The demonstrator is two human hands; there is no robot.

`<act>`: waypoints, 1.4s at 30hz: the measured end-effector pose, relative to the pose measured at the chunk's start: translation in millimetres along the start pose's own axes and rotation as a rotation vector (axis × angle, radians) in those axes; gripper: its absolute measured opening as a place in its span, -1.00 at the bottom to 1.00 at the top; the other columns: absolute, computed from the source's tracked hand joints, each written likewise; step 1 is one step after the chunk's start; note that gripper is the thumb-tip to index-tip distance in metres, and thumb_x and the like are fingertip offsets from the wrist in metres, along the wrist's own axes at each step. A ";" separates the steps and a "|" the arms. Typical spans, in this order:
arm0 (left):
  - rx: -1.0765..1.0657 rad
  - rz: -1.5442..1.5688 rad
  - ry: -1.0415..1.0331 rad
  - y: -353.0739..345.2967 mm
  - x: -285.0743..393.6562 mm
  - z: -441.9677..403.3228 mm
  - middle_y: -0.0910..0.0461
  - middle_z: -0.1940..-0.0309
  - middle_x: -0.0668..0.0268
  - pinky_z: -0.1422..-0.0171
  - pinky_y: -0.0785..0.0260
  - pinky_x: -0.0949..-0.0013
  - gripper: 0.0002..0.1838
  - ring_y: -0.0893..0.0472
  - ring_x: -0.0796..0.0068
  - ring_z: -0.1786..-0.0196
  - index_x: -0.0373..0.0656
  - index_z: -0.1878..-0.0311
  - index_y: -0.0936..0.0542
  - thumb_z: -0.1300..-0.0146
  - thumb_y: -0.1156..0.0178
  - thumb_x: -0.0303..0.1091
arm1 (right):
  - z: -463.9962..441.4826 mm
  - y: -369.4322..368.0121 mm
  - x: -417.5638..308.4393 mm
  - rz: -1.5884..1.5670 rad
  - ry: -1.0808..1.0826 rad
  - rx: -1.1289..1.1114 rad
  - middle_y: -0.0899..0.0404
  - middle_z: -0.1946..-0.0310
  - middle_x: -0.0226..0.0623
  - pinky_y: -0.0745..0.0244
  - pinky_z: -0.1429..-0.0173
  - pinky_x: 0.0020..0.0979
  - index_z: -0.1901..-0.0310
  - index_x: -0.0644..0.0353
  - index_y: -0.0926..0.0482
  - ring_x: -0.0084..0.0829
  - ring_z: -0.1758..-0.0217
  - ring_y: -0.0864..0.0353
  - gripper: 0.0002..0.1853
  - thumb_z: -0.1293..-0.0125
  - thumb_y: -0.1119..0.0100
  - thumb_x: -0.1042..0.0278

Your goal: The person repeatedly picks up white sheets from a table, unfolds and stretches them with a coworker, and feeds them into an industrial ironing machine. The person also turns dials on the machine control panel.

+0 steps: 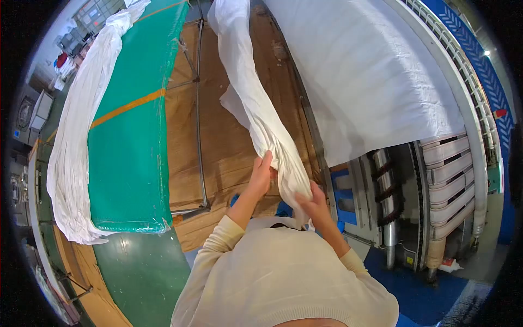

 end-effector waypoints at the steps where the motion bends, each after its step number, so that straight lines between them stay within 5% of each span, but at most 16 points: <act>1: -0.060 0.067 0.001 -2.5 1.3 0.2 -0.58 0.04 0.15 0.00 -0.50 0.21 -0.46 -0.62 0.30 0.05 -0.25 -0.22 -0.33 -0.44 0.03 0.02 | 1.7 4.5 -13.3 0.010 0.000 0.000 -0.53 -0.02 -0.19 -0.43 -0.12 -0.44 -0.22 0.32 -0.37 -0.44 -0.05 -0.52 -0.43 -0.30 -0.24 0.13; 4: -0.179 0.209 0.018 -0.8 -9.2 12.2 -0.59 0.04 0.14 -0.04 -0.50 0.24 -0.44 -0.62 0.30 -0.01 -0.22 -0.28 -0.32 -0.44 0.04 0.03 | 6.9 13.1 -49.0 -0.744 -0.094 -0.112 -0.60 0.11 -0.29 -0.52 0.12 -0.53 -0.15 0.27 -0.43 -0.46 0.12 -0.61 -0.60 -0.39 -0.08 0.20; 8: -0.303 0.119 0.033 17.2 -43.7 -4.4 -0.57 0.03 0.15 -0.16 -0.44 0.20 -0.44 -0.57 0.20 -0.09 -0.25 -0.28 -0.31 -0.43 -0.01 -0.01 | -0.5 -3.5 -95.2 -0.819 -0.110 0.115 -0.63 0.18 -0.28 -0.56 0.25 -0.55 -0.13 0.26 -0.44 -0.44 0.20 -0.64 -0.64 -0.42 -0.01 0.23; 11: 0.091 -0.754 -0.765 27.2 -40.9 -14.0 -0.54 -0.02 0.06 -0.08 -0.45 0.20 -0.25 -0.55 0.14 -0.04 -0.33 -0.29 -0.29 -0.17 -0.32 -0.07 | 6.1 -13.1 -112.4 -0.755 -0.088 0.069 -0.62 0.12 -0.21 -0.58 0.18 -0.52 -0.16 0.30 -0.42 -0.43 0.15 -0.65 -0.60 -0.43 0.02 0.22; 15: 0.357 -1.162 -0.877 -25.5 -3.5 -15.8 -0.53 -0.05 0.05 -0.13 -0.41 0.16 -0.22 -0.49 0.03 -0.13 -0.33 -0.27 -0.31 -0.04 -0.40 -0.18 | 15.3 -17.7 -147.7 -0.694 0.082 -0.066 -0.55 -0.06 -0.14 -0.54 -0.03 -0.44 -0.27 0.37 -0.33 -0.40 0.00 -0.61 -0.54 -0.44 0.04 0.29; 20: 0.356 -0.906 -0.967 -46.2 43.1 -66.3 -0.60 0.10 0.08 -0.06 -0.42 0.18 -0.45 -0.53 -0.08 -0.04 -0.33 -0.14 -0.46 -0.10 -0.31 -0.28 | 30.5 14.0 -195.6 -0.605 0.445 -0.080 -0.49 -0.16 -0.08 -0.49 -0.16 -0.39 -0.32 0.45 -0.26 -0.35 -0.08 -0.59 -0.46 -0.39 -0.01 0.33; 23: 0.049 -0.529 -0.918 -33.8 66.3 -75.2 -0.64 0.32 0.13 0.13 -0.41 0.24 -0.70 -0.61 0.08 0.18 -0.33 0.04 -0.57 -0.23 -0.17 -0.34 | 16.0 49.4 -205.3 -0.456 0.523 -0.130 -0.50 -0.15 -0.05 -0.48 -0.17 -0.39 -0.33 0.41 -0.26 -0.36 -0.09 -0.57 -0.39 -0.33 -0.10 0.24; 24: 0.095 -0.444 -0.843 -20.9 72.5 -68.8 -0.63 0.40 0.19 0.19 -0.38 0.31 -0.75 -0.59 0.26 0.25 -0.33 0.11 -0.59 -0.28 -0.11 -0.35 | 7.4 68.8 -196.8 -0.464 0.539 -0.132 -0.50 -0.15 -0.05 -0.48 -0.17 -0.39 -0.33 0.41 -0.26 -0.36 -0.09 -0.57 -0.39 -0.33 -0.10 0.24; 27: 0.106 -0.161 -0.660 -13.3 131.1 6.0 -0.60 0.45 0.37 0.28 -0.32 0.47 -0.74 -0.47 0.68 0.29 -0.37 0.16 -0.59 -0.36 -0.04 -0.33 | -43.1 127.2 -102.9 -0.021 0.100 0.202 -0.51 -0.13 -0.18 -0.43 -0.19 -0.40 -0.34 0.30 -0.29 -0.44 -0.08 -0.55 -0.34 -0.32 -0.10 0.05; 29: 0.092 -0.173 -0.712 -29.5 167.7 50.0 -0.61 0.35 0.34 0.20 -0.35 0.46 -0.73 -0.49 0.64 0.24 -0.39 0.14 -0.59 -0.37 -0.02 -0.34 | -54.3 106.1 -38.0 -0.170 0.006 -0.057 -0.48 -0.16 -0.27 -0.39 -0.20 -0.44 -0.38 0.19 -0.26 -0.51 -0.10 -0.50 -0.30 -0.28 -0.17 0.06; 33: 0.090 -0.173 -0.819 -51.8 203.7 95.1 -0.62 0.27 0.32 0.14 -0.36 0.47 -0.71 -0.50 0.63 0.19 -0.41 0.13 -0.58 -0.38 0.00 -0.35 | -45.0 -5.0 -34.0 -0.170 0.090 -0.525 -0.45 -0.14 -0.32 -0.32 -0.23 -0.47 -0.35 0.15 -0.31 -0.54 -0.18 -0.41 -0.43 -0.32 -0.16 0.28; 37: 0.096 -0.359 -0.932 -63.1 219.7 122.2 -0.62 0.30 0.32 0.15 -0.35 0.49 -0.72 -0.50 0.65 0.20 -0.43 0.13 -0.57 -0.38 0.02 -0.37 | -50.5 -42.8 -38.1 0.086 0.197 -0.479 -0.46 -0.08 -0.35 -0.32 -0.16 -0.50 -0.23 0.19 -0.44 -0.57 -0.10 -0.42 -0.57 -0.35 -0.13 0.30; 42: 0.064 -0.500 -1.029 -71.5 238.2 133.6 -0.62 0.33 0.34 0.16 -0.35 0.50 -0.73 -0.49 0.66 0.22 -0.45 0.11 -0.56 -0.36 0.04 -0.42 | -86.4 -4.9 -23.6 -0.153 0.115 -0.381 -0.50 -0.06 -0.41 -0.32 -0.15 -0.49 -0.16 0.23 -0.49 -0.58 -0.05 -0.45 -0.61 -0.36 -0.10 0.26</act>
Point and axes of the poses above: each hand's wrist, its own z-axis away from the middle knuckle, its own y-axis out of the back of the hand, x = y × z, the point moved 5 cm from there along -z, towards the middle knuckle
